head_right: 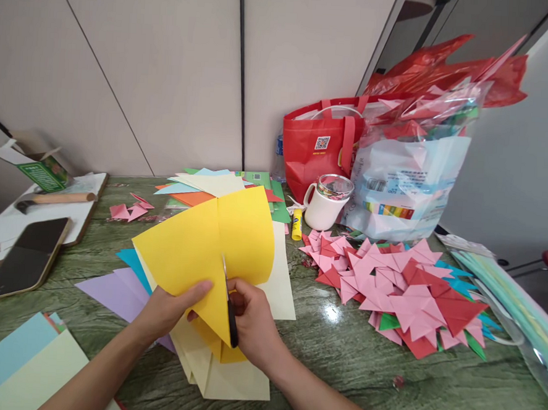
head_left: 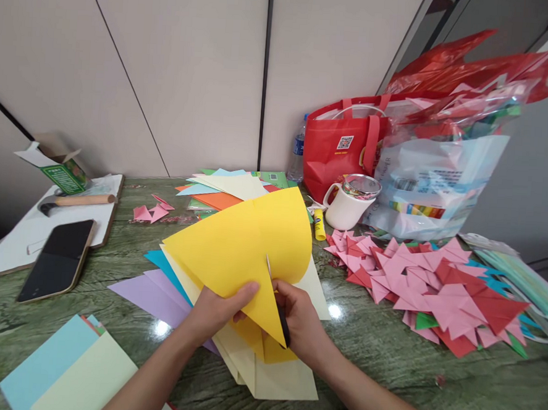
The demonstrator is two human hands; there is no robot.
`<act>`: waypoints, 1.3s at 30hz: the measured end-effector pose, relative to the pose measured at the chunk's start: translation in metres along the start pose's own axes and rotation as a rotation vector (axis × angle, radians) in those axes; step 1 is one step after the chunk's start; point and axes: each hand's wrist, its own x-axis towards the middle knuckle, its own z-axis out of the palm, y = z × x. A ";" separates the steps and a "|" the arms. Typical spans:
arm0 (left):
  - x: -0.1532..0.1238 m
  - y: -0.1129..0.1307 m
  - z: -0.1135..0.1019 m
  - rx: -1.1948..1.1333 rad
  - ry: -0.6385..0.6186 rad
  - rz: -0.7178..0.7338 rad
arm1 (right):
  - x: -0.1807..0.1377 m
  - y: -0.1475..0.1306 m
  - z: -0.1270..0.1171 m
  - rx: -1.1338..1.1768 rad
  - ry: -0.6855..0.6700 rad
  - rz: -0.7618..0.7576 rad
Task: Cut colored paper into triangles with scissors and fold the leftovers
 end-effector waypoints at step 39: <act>0.007 0.008 -0.014 0.078 0.107 0.133 | 0.003 -0.006 -0.006 -0.068 0.107 -0.037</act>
